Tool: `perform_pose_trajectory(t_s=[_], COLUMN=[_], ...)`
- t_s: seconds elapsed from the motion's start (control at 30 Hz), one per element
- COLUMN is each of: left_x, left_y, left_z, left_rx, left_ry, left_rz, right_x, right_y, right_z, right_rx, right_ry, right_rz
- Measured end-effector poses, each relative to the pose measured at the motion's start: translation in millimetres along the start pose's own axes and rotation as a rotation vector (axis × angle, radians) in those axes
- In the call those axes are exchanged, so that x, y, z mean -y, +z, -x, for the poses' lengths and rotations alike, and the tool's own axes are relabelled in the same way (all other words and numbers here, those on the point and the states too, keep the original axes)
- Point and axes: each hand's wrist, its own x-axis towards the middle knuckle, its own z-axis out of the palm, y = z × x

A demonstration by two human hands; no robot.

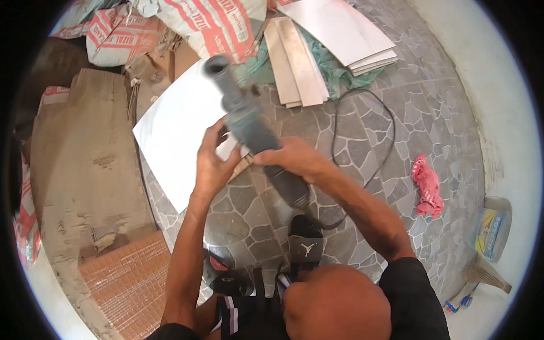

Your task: The person cuts tiles with an angle grinder, breaks off the cut pieces by hand, and stacks the tile pieces.

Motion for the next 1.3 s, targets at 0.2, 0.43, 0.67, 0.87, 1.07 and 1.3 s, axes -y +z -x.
perform_pose_trajectory(t_s=[0.2,0.43,0.67,0.87,1.07,1.3], left_x=[22,35,47,40,92,141], left_y=[-29,-53,-61,-54,-66,-62], left_z=[12,11,4,-28,-86,-136], left_rx=[-0.053,-0.064,-0.154,-0.087,-0.278,-0.401], left_ry=[-0.048,-0.087,-0.258,-0.833,-0.831,-0.859], left_rz=[0.0,-0.159,0.091,0.687,0.692,0.561], right_x=[16,13,32,58,67,71], right_y=[33,48,68,93,119,133], right_z=[-16,-41,-68,-119,-172,-204], right_rx=[0.141,0.215,0.181,0.232,0.224,-0.119], right_ry=[0.013,-0.027,-0.091,-0.145,-0.307,-0.266], right_rz=[0.13,0.144,0.212,0.182,0.364,0.614])
